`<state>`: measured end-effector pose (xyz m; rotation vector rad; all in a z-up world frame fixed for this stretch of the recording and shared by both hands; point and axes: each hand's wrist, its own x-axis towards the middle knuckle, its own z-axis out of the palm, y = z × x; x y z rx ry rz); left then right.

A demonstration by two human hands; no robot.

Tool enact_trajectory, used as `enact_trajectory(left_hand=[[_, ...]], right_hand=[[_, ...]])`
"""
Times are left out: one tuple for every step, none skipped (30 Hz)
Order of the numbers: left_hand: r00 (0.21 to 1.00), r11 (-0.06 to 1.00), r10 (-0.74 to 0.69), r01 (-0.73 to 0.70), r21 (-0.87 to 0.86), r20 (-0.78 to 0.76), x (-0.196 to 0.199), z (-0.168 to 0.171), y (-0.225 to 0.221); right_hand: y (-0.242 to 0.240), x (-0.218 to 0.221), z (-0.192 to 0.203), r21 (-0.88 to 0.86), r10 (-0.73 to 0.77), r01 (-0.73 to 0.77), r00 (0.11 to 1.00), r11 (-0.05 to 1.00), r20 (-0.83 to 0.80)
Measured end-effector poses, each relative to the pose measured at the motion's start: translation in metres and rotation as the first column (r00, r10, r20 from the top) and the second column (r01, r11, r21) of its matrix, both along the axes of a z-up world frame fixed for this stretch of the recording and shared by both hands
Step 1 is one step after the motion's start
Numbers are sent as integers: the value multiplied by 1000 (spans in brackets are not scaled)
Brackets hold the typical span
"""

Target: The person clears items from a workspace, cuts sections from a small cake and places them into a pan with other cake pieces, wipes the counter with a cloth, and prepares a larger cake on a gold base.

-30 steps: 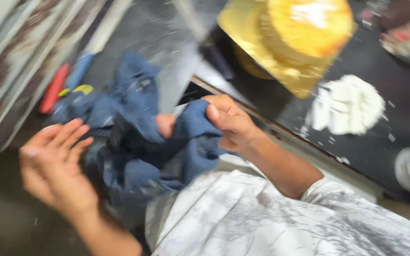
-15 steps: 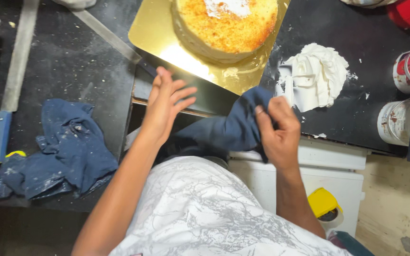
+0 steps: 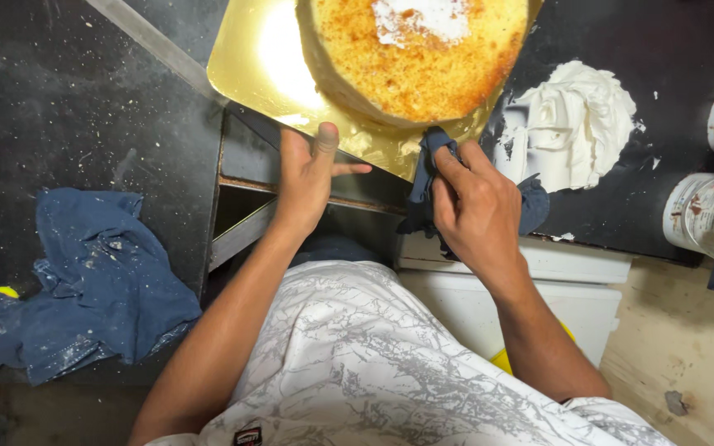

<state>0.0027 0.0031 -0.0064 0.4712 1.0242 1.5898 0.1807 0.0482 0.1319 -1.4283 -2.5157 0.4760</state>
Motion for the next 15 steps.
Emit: enact_trajectory(left_hand=[[1000, 1000, -7, 7, 17, -2, -1, -2, 0], [1000, 999, -14, 14, 33, -3, -1, -4, 0], [1000, 999, -17, 17, 36, -1, -2, -7, 0], [1000, 999, -25, 25, 21, 10, -3, -10, 0], [999, 999, -36, 36, 11, 17, -4, -14, 1], [999, 999, -41, 40, 20, 17, -5, -17, 1], [998, 998, -61, 61, 6, 19, -8, -20, 2], [997, 997, -80, 81, -7, 22, -11, -23, 3], [996, 996, -89, 89, 3, 18, -14, -25, 3], [996, 996, -86, 86, 17, 4, -17, -27, 5], [996, 996, -86, 87, 35, -18, -24, -28, 9], [995, 994, -97, 99, 48, -30, -30, -28, 12], [994, 994, -92, 96, 54, -58, -35, -28, 13], [992, 994, -87, 92, 61, -86, -41, -29, 15], [992, 994, -82, 88, 58, -95, -47, -30, 16]], right_hand=[[1, -2, 0, -38, 0, 0, 1000, 999, 1], [0, -4, 1, -76, -1, 1, 1000, 997, 2], [0, -6, 2, -74, -3, 4, 1000, 997, 5], [-2, -8, 2, -56, 35, -35, 999, 998, -13], [-4, -10, 2, -33, 72, -73, 997, 997, -31], [-6, -11, 2, -24, 68, -68, 997, 997, -31], [-8, -11, 0, -68, 78, -80, 996, 994, -40], [-10, -9, -2, -111, 88, -93, 995, 989, -50], [-11, -7, -5, -101, 79, -84, 995, 991, -53], [-9, -5, -10, -395, 241, -345, 926, 851, -290], [-8, -6, -16, -555, 293, -605, 782, 571, -551], [-20, -5, -20, -540, 292, -604, 779, 586, -555], [-36, -3, -21, -579, 171, -577, 777, 576, -605], [-45, -2, -23, -618, 47, -554, 764, 558, -643], [-47, 0, -25, -614, 49, -562, 758, 555, -650]])
